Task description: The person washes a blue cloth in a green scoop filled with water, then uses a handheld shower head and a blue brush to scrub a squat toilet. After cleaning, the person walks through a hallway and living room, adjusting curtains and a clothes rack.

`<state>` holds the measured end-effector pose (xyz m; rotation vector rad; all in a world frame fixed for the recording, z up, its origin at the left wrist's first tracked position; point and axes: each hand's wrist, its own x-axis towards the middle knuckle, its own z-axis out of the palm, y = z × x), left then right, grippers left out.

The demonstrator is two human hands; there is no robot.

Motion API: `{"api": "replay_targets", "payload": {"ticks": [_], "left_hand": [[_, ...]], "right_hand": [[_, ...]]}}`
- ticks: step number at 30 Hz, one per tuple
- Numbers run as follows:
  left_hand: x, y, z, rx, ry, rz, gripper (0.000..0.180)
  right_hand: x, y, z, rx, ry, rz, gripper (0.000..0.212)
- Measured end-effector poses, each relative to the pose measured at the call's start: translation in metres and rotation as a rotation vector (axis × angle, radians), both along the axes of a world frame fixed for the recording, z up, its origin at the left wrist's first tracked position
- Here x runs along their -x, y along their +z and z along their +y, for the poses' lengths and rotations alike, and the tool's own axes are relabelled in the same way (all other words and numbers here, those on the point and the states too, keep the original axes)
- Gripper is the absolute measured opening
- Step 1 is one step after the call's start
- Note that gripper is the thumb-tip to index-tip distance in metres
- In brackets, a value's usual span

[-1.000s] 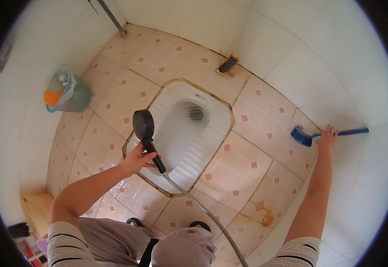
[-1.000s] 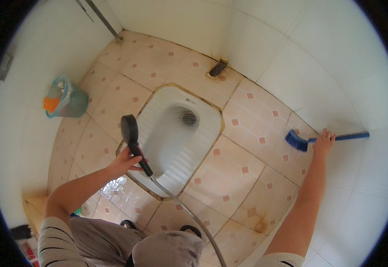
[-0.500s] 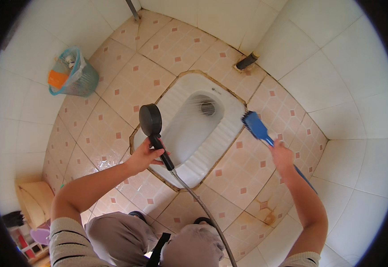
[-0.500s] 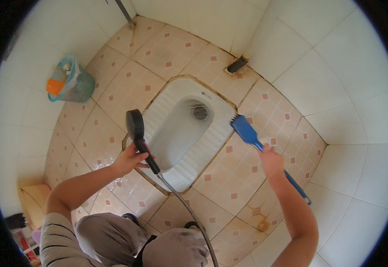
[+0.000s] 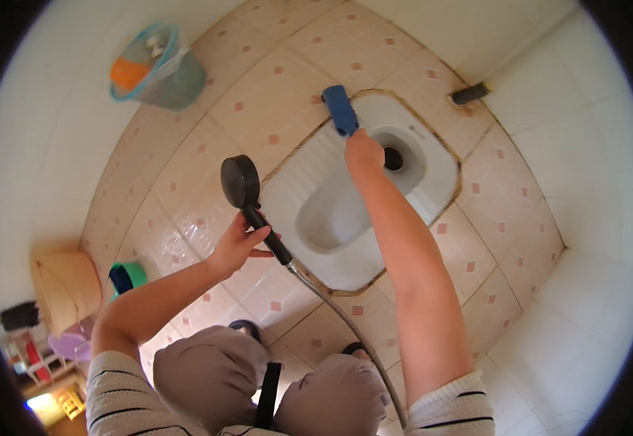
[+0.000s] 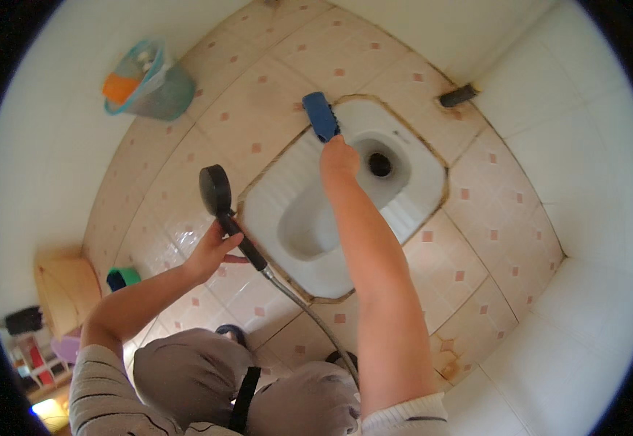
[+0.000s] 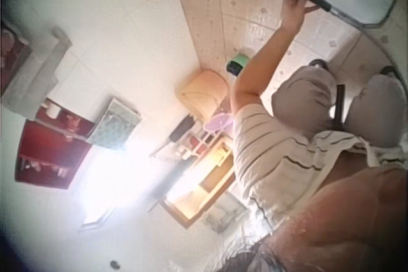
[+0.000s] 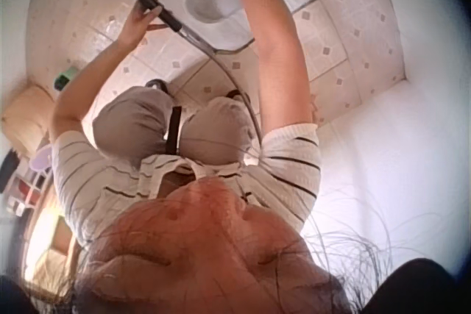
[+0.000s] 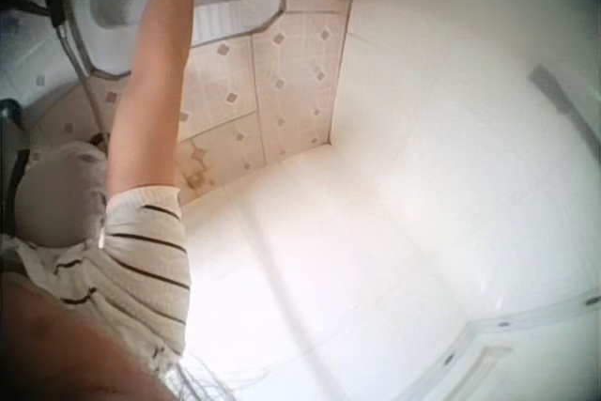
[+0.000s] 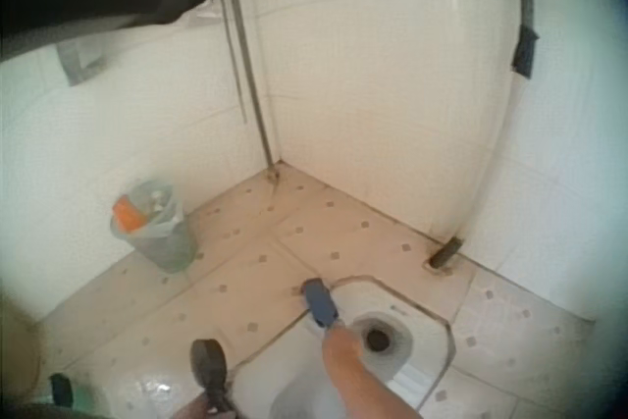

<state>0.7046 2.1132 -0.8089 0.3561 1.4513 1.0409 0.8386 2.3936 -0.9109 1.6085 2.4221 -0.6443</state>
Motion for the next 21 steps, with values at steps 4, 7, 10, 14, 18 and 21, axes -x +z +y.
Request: {"api": "replay_targets", "payload": {"ticks": [4, 7, 10, 14, 18, 21], "left_hand": [[0.021, -0.002, -0.048, 0.061, 0.160, -0.014, 0.024], [0.031, -0.019, -0.078, 0.052, 0.237, -0.036, 0.023], [0.028, -0.030, -0.101, 0.013, 0.261, -0.084, 0.026], [0.019, -0.046, -0.117, 0.027, 0.259, -0.102, 0.027], [0.006, -0.059, -0.125, 0.038, 0.185, -0.164, 0.034], [-0.004, -0.066, -0.136, 0.076, 0.178, -0.190, 0.040]], "right_hand": [[-0.007, 0.002, -0.093, 0.052, 0.109, 0.243, 0.026], [-0.034, 0.010, -0.186, 0.064, 0.339, 0.152, 0.026], [-0.047, 0.032, -0.230, 0.362, 0.329, 0.011, 0.026], [0.005, 0.026, -0.213, 0.235, 0.199, 0.147, 0.026], [0.014, 0.008, -0.213, 0.227, 0.219, 0.102, 0.029], [-0.042, 0.003, -0.250, 0.245, 0.303, -0.009, 0.029]]}}
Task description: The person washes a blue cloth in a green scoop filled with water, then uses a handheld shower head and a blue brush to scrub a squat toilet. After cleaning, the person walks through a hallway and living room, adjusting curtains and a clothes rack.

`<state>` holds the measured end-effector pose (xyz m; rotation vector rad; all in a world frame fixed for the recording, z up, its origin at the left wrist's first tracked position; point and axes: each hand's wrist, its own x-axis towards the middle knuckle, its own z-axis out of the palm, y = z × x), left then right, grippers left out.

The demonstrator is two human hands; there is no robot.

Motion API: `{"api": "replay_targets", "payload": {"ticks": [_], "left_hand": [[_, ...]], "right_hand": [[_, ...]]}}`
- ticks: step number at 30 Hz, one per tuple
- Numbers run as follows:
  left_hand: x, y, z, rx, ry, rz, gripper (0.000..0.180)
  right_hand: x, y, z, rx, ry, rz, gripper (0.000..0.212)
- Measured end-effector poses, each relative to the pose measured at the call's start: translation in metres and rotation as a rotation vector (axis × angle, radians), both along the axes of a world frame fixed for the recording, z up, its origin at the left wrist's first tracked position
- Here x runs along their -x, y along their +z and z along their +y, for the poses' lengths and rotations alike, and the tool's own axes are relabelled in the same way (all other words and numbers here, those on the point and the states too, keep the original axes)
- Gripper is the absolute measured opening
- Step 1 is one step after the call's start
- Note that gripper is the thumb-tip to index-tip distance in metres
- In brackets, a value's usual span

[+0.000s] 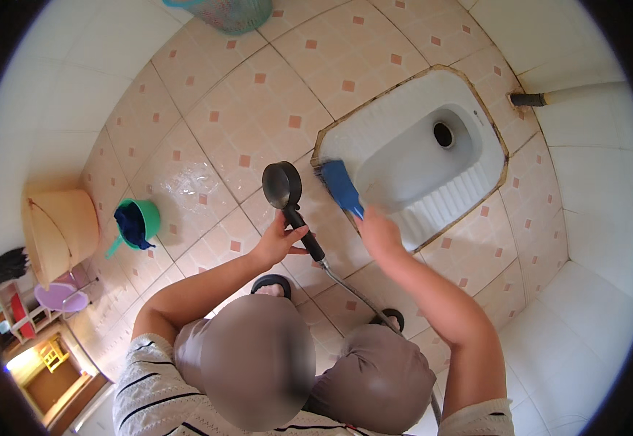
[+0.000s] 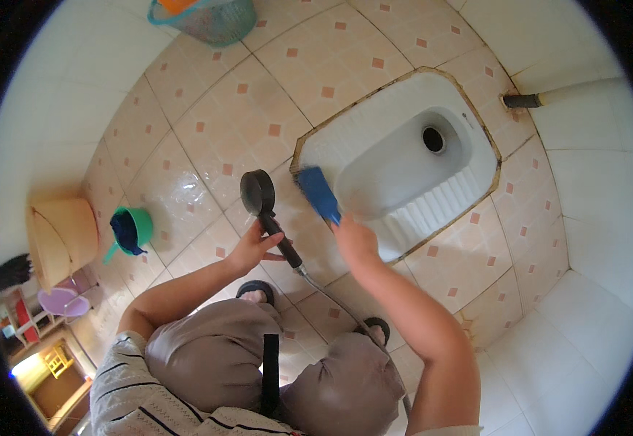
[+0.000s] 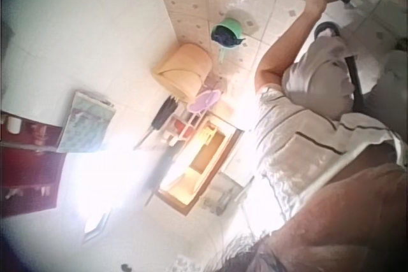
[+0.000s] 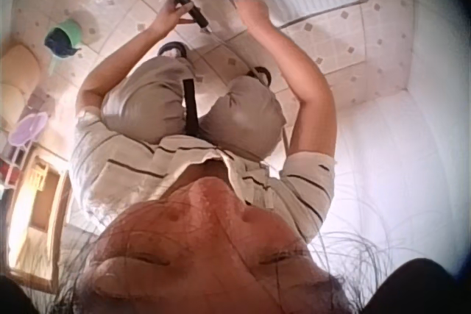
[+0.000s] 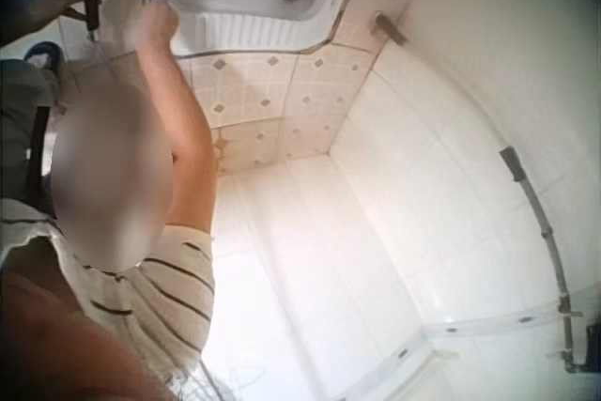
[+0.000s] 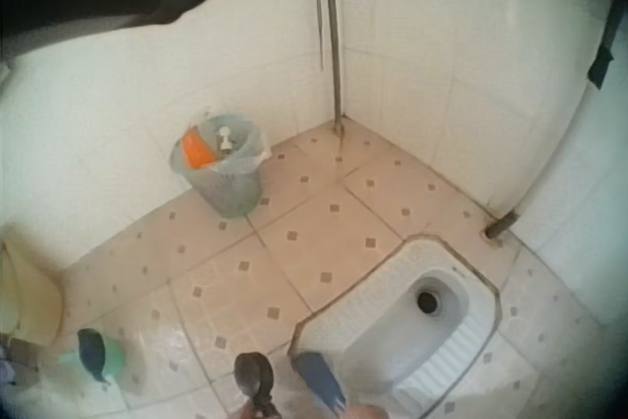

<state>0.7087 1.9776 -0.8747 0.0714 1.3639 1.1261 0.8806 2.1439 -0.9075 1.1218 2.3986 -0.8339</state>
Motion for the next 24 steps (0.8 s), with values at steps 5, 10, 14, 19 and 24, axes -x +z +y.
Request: {"api": "replay_targets", "payload": {"ticks": [5, 10, 14, 19, 24], "left_hand": [[-0.005, -0.011, -0.018, -0.004, 0.002, -0.038, 0.038], [-0.006, -0.017, -0.026, 0.021, 0.011, -0.067, 0.037], [-0.008, -0.015, -0.015, -0.012, -0.008, -0.062, 0.033], [0.001, -0.010, -0.013, -0.036, 0.002, -0.022, 0.028], [0.015, -0.016, -0.006, -0.055, 0.004, -0.004, 0.029]], "right_hand": [[-0.122, 0.056, -0.017, 0.146, -0.031, -0.283, 0.026], [-0.096, 0.040, -0.011, 0.152, 0.001, -0.126, 0.027], [0.039, 0.006, -0.002, 0.068, -0.132, -0.019, 0.027], [0.012, 0.023, -0.010, 0.144, -0.130, -0.083, 0.028], [-0.086, 0.054, -0.010, 0.142, 0.011, -0.225, 0.030]]}}
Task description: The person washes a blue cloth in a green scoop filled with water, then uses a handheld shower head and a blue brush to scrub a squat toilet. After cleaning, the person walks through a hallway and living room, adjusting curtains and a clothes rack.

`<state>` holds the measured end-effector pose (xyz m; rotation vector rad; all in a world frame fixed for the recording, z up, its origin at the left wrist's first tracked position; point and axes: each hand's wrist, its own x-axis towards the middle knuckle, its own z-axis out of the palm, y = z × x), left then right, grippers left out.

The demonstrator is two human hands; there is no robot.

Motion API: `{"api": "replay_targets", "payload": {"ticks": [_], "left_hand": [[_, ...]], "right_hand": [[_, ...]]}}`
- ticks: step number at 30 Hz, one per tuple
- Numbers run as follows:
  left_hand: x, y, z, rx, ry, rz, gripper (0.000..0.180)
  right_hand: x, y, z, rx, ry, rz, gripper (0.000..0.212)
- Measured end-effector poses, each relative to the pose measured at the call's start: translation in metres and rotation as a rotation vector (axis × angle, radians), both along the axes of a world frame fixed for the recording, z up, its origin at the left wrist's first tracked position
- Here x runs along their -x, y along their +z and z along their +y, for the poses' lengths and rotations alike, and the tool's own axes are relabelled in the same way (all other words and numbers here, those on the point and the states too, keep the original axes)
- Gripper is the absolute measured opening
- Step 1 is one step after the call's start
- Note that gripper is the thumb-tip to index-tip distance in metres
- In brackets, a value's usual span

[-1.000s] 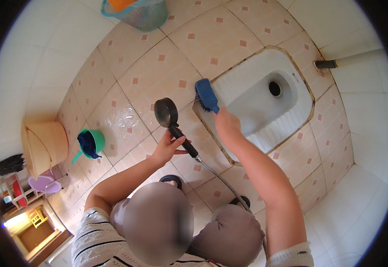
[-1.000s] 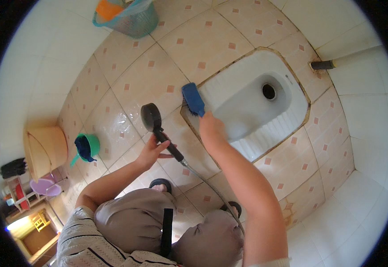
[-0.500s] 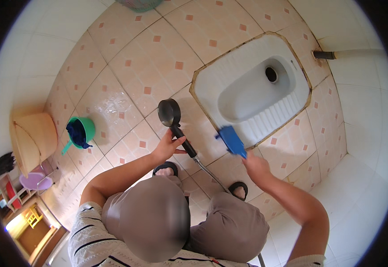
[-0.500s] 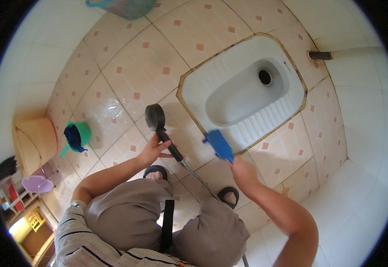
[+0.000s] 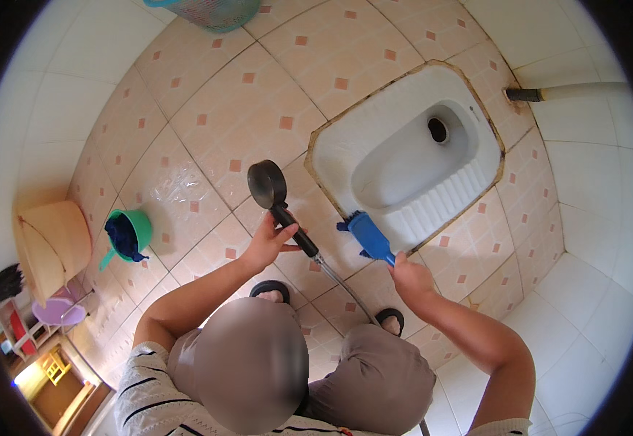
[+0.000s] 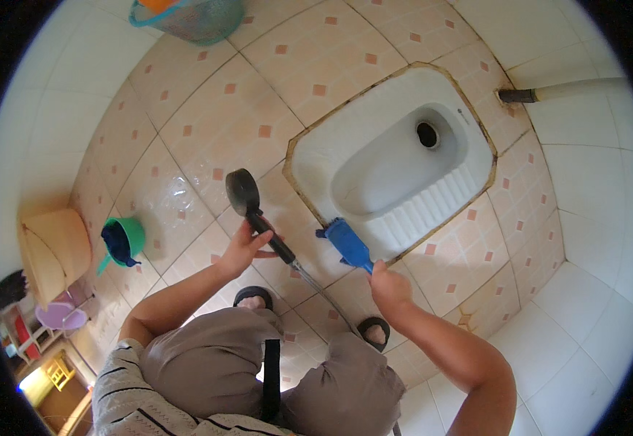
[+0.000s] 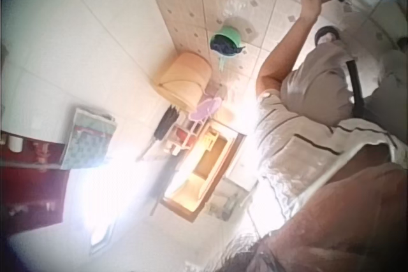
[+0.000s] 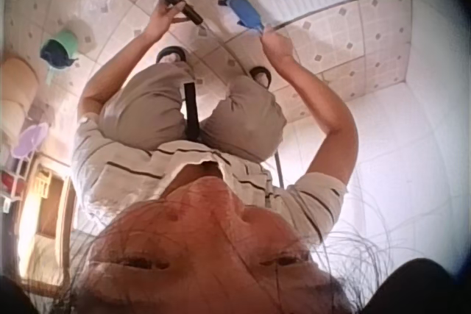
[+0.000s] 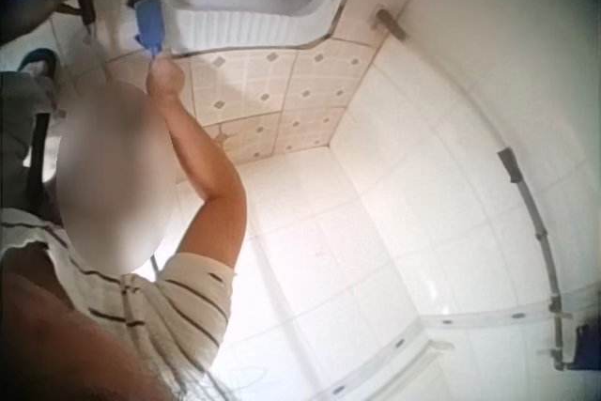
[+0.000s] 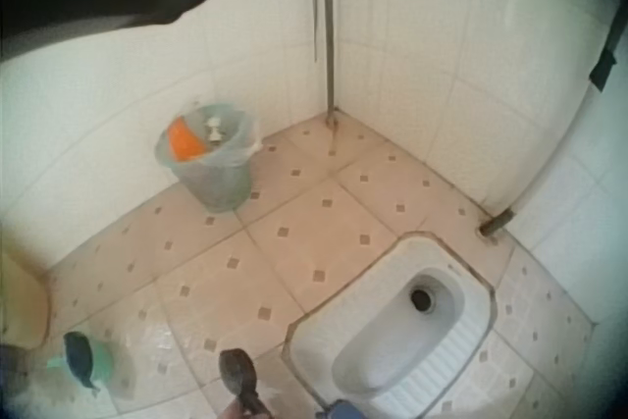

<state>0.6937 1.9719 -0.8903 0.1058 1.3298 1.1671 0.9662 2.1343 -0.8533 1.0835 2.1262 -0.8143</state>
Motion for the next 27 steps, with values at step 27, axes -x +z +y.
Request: {"api": "replay_targets", "payload": {"ticks": [27], "left_hand": [[0.009, 0.015, 0.090, -0.131, -0.091, -0.029, 0.031]], "right_hand": [[0.145, -0.043, 0.119, -0.357, 0.027, 0.233, 0.029]]}}
